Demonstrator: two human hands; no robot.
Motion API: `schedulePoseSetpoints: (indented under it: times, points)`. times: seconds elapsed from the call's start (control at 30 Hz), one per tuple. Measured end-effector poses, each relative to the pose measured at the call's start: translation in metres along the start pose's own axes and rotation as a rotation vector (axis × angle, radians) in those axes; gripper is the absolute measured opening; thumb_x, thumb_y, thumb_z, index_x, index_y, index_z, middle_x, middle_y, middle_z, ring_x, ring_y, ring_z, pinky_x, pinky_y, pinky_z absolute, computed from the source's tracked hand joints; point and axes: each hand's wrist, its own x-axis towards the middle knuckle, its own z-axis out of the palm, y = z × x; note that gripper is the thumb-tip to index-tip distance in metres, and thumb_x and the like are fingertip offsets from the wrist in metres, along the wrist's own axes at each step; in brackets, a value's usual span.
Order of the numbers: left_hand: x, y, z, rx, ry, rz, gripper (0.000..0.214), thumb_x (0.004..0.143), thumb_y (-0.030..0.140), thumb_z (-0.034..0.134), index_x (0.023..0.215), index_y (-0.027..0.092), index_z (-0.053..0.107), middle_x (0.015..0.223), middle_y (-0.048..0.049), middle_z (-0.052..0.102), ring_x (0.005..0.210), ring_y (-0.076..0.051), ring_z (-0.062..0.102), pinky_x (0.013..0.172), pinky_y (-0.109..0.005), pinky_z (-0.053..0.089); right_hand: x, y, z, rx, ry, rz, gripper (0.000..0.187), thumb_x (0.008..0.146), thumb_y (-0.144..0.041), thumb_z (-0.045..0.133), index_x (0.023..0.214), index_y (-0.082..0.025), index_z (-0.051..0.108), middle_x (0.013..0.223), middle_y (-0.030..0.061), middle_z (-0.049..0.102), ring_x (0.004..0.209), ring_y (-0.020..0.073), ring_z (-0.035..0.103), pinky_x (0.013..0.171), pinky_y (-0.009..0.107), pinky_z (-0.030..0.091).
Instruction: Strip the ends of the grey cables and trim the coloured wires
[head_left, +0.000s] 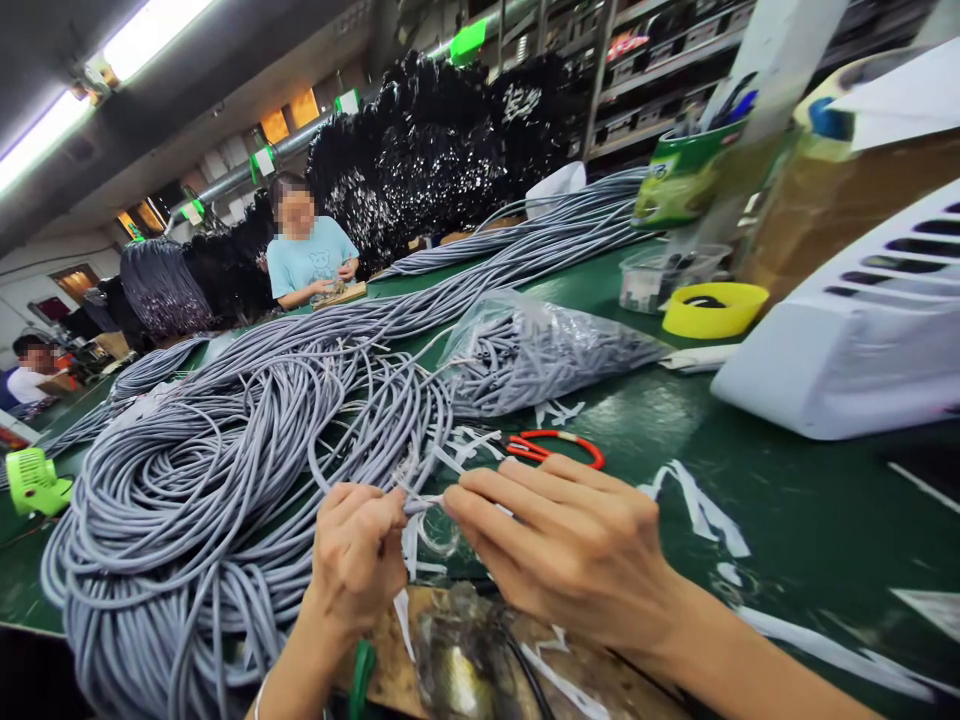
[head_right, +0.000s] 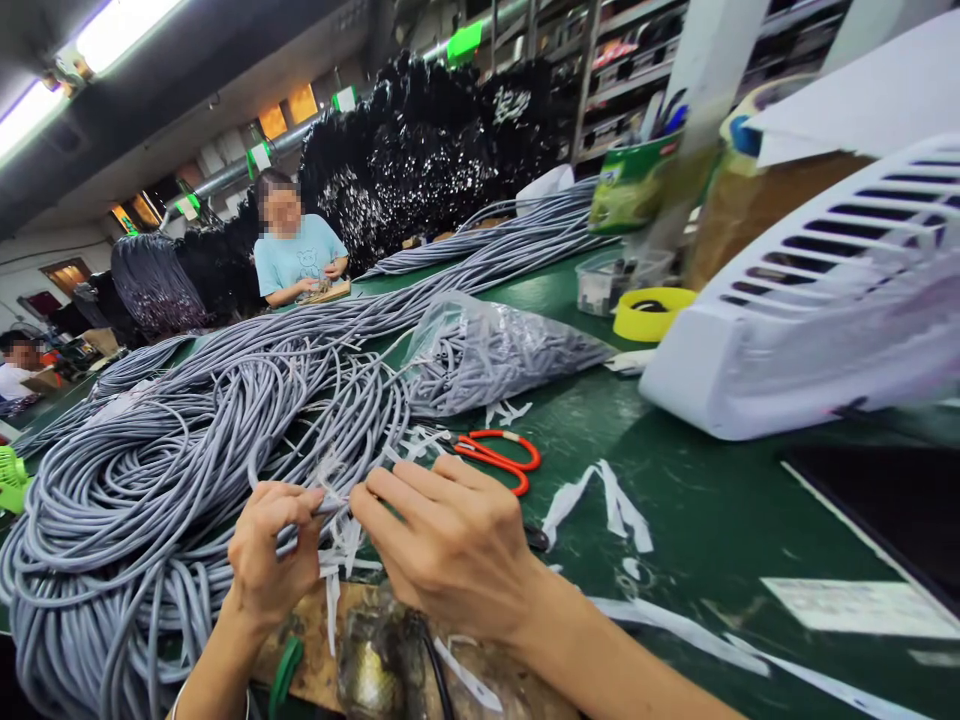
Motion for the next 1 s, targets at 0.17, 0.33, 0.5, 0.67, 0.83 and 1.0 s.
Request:
schedulePoseSetpoints:
  times: [0.17,0.33,0.5,0.67,0.83,1.0]
  points:
    - [-0.0035,-0.001,-0.0003,-0.004,0.001,-0.037,0.024,0.074,-0.007,0.045,0.083,0.015,0.049,0.059,0.0008,0.058,0.056,-0.011,0.055,0.055,-0.023,0.045,-0.0004,0.0011,-0.0001,0.088,-0.055,0.006,0.024,0.083,-0.013,0.045,0.064,-0.017,0.06,0.058,0.0001,0.063,0.051,0.0117,0.052,0.053,0.028,0.029]
    - [-0.0037,-0.001,-0.0018,0.001,-0.007,-0.049,0.024,0.074,-0.007,0.046,0.082,0.016,0.048,0.061,0.0008,0.058,0.057,-0.011,0.054,0.056,-0.024,0.045,-0.0005,0.0017,0.0009,0.116,-0.021,0.036,0.022,0.083,-0.013,0.047,0.064,-0.017,0.059,0.058,0.0,0.063,0.052,0.011,0.053,0.054,0.026,0.032]
    - [-0.0013,0.0002,-0.0026,0.013,-0.014,-0.051,0.021,0.077,-0.003,0.046,0.076,0.018,0.045,0.059,0.0014,0.056,0.052,-0.011,0.053,0.054,-0.023,0.044,-0.0002,0.0027,0.0011,0.108,-0.033,0.042,0.02,0.082,-0.012,0.048,0.066,-0.017,0.059,0.06,0.0005,0.064,0.053,0.0113,0.055,0.053,0.026,0.034]
    - [-0.0021,0.0012,-0.003,0.009,-0.032,-0.065,0.021,0.076,-0.003,0.047,0.078,0.018,0.045,0.06,0.0004,0.058,0.052,-0.011,0.054,0.055,-0.024,0.043,-0.0026,0.0015,0.0036,0.109,-0.059,0.039,0.022,0.083,-0.013,0.047,0.066,-0.018,0.059,0.059,0.0003,0.063,0.053,0.0109,0.054,0.055,0.025,0.035]
    - [-0.0021,0.0011,-0.0019,0.024,-0.052,-0.073,0.022,0.076,-0.004,0.046,0.08,0.018,0.045,0.061,0.0001,0.059,0.052,-0.012,0.054,0.055,-0.024,0.042,-0.0037,0.002,0.0057,0.125,-0.072,0.07,0.023,0.084,-0.013,0.046,0.066,-0.017,0.059,0.058,0.0014,0.062,0.053,0.012,0.055,0.054,0.025,0.036]
    - [-0.0011,0.0012,-0.0012,0.041,-0.062,-0.063,0.022,0.076,-0.004,0.044,0.08,0.018,0.045,0.059,-0.0004,0.06,0.051,-0.013,0.054,0.054,-0.025,0.041,-0.0004,0.0042,0.003,0.129,-0.084,0.091,0.024,0.085,-0.016,0.045,0.066,-0.017,0.059,0.058,0.0017,0.063,0.051,0.0125,0.055,0.05,0.025,0.035]
